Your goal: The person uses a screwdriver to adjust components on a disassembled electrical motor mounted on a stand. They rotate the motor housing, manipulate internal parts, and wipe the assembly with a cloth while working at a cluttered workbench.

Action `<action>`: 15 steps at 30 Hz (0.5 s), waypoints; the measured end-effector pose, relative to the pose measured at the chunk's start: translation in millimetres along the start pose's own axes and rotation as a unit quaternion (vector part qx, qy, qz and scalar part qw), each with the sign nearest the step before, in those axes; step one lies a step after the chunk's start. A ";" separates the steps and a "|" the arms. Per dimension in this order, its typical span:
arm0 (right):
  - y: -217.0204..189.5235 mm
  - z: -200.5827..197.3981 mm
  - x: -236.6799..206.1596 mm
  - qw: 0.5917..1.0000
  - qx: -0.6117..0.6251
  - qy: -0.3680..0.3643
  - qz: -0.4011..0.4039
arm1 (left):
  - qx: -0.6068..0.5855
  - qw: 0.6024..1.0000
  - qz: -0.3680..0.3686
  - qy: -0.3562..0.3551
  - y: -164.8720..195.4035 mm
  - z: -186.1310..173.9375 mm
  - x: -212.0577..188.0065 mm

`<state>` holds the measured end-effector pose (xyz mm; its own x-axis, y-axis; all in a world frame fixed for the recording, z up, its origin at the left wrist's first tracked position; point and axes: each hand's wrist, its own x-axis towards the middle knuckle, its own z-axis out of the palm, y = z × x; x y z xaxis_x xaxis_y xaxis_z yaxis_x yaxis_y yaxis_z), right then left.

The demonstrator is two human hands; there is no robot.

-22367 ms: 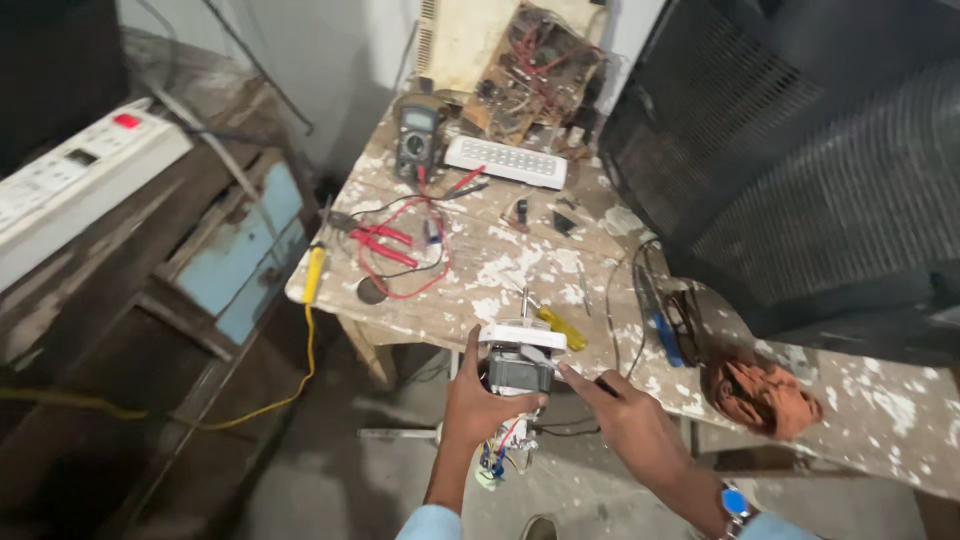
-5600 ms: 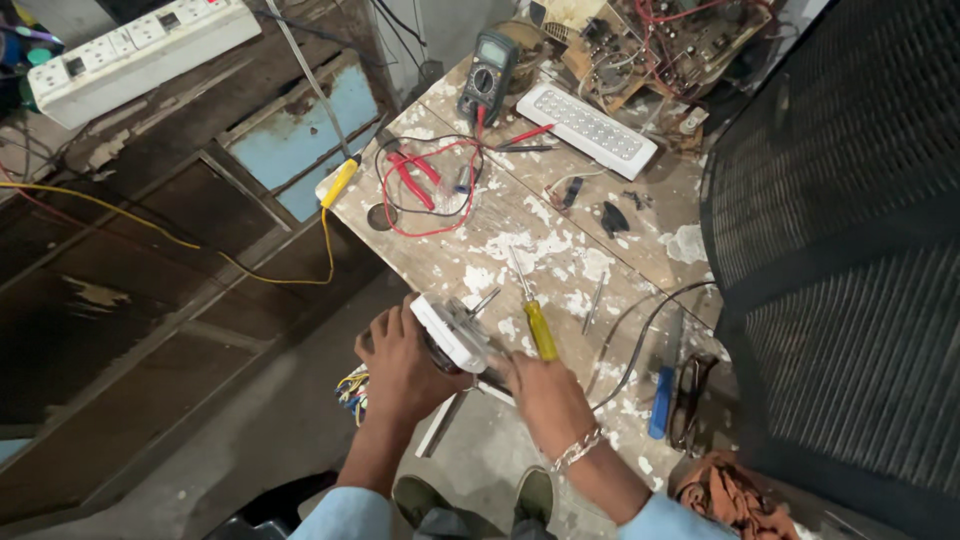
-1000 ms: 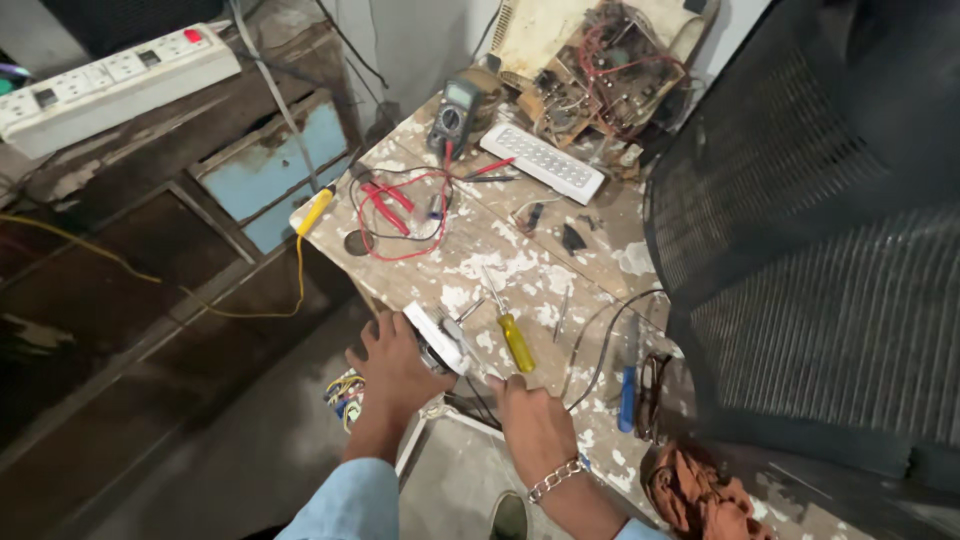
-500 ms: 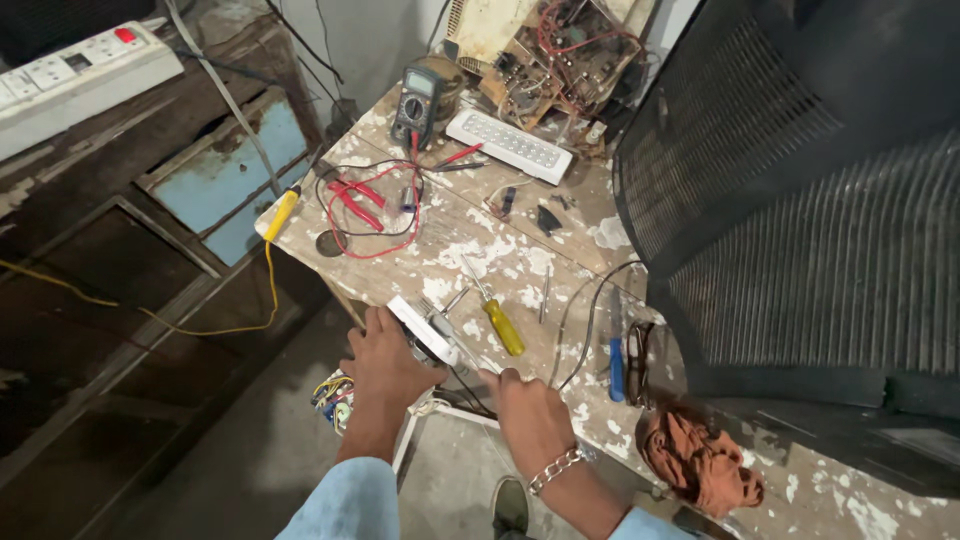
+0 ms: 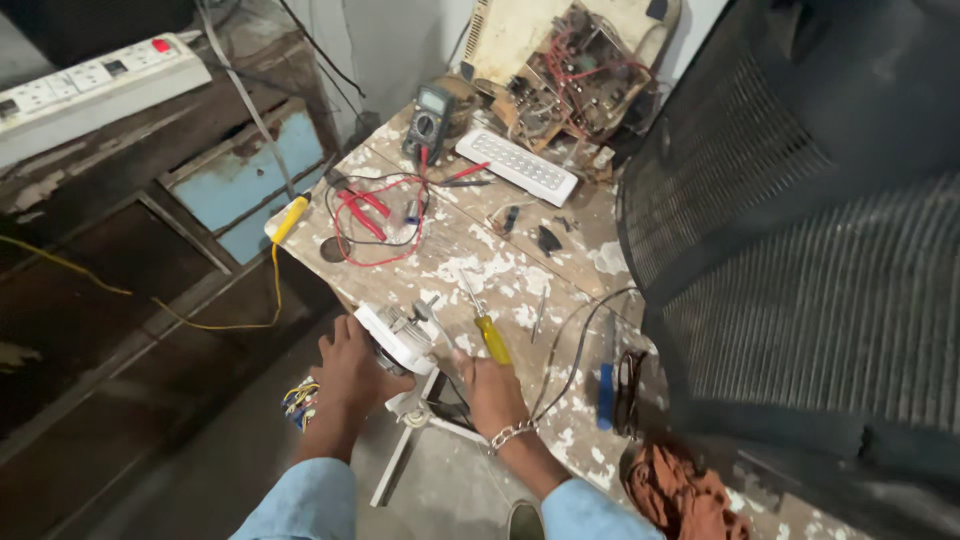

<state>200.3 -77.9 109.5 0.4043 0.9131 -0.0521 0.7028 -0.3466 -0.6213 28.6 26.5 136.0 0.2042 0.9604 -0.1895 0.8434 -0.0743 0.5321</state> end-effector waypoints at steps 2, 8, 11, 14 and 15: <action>9.1 3.0 -4.2 1.000 -0.009 -0.011 -0.012 | 0.008 1.000 0.003 0.010 1.5 2.5 3.8; 23.8 0.0 9.8 1.000 0.024 0.004 0.002 | 0.026 0.999 -0.021 -0.010 5.9 -0.3 -2.5; 19.3 -0.3 16.2 0.999 0.011 0.033 -0.008 | 0.029 0.999 -0.033 -0.018 10.3 -3.1 -8.6; 15.4 -2.2 7.3 0.999 -0.037 0.013 -0.004 | 0.034 0.998 -0.035 -0.027 15.2 -3.9 -10.0; 14.4 -3.0 2.2 0.999 -0.043 0.000 -0.001 | 0.035 0.998 -0.034 -0.031 15.7 -3.4 -10.6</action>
<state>213.0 -81.6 102.8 0.4026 0.9140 -0.0505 0.7517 -0.3616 -0.5515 38.0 16.0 149.2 0.1746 0.9456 -0.2746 0.8883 -0.0310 0.4581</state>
